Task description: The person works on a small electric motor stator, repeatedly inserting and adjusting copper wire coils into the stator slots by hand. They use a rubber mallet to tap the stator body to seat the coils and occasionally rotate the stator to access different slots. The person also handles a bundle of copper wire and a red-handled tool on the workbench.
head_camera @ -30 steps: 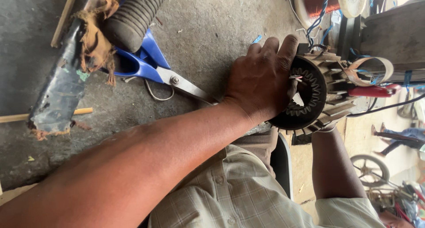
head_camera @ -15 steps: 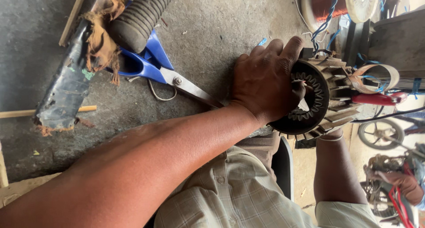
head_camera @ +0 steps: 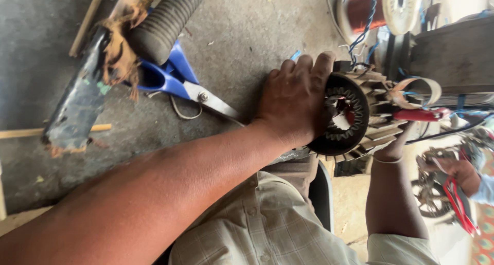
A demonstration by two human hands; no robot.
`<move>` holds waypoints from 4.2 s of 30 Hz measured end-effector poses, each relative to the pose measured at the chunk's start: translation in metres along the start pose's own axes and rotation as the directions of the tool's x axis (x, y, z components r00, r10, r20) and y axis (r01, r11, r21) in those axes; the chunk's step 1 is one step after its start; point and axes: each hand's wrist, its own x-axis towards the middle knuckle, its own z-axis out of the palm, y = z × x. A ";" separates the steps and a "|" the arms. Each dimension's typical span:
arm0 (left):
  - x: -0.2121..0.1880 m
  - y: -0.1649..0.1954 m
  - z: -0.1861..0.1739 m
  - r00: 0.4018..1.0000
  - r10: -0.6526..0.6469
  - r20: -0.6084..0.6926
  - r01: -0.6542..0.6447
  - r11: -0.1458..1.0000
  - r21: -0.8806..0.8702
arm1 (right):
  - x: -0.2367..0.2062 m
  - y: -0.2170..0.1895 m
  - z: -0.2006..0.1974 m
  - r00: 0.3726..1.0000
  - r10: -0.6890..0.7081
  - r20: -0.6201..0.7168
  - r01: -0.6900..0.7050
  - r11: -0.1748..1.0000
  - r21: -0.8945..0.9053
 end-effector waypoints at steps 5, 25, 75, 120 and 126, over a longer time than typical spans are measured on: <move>-0.001 0.002 -0.001 1.000 -0.016 0.018 0.017 1.000 -0.008 | 0.002 0.004 0.007 0.990 0.126 0.060 -0.137 0.965 0.222; -0.004 -0.004 0.020 0.984 0.028 -0.177 -0.040 0.997 -0.066 | 0.006 -0.004 0.005 0.934 0.261 0.245 -0.344 0.840 0.420; 0.010 0.023 -0.019 0.987 -0.017 0.158 0.025 0.998 -0.051 | 0.026 -0.003 -0.046 0.976 0.215 0.010 -0.185 0.811 0.554; 0.000 -0.004 0.008 0.993 0.022 -0.115 -0.026 0.999 -0.033 | 0.019 -0.020 0.059 0.907 0.064 0.417 0.136 0.891 -0.434; 0.000 -0.003 0.009 0.997 0.009 -0.072 -0.013 0.998 -0.062 | 0.021 -0.021 0.060 0.904 0.070 0.421 0.133 0.891 -0.434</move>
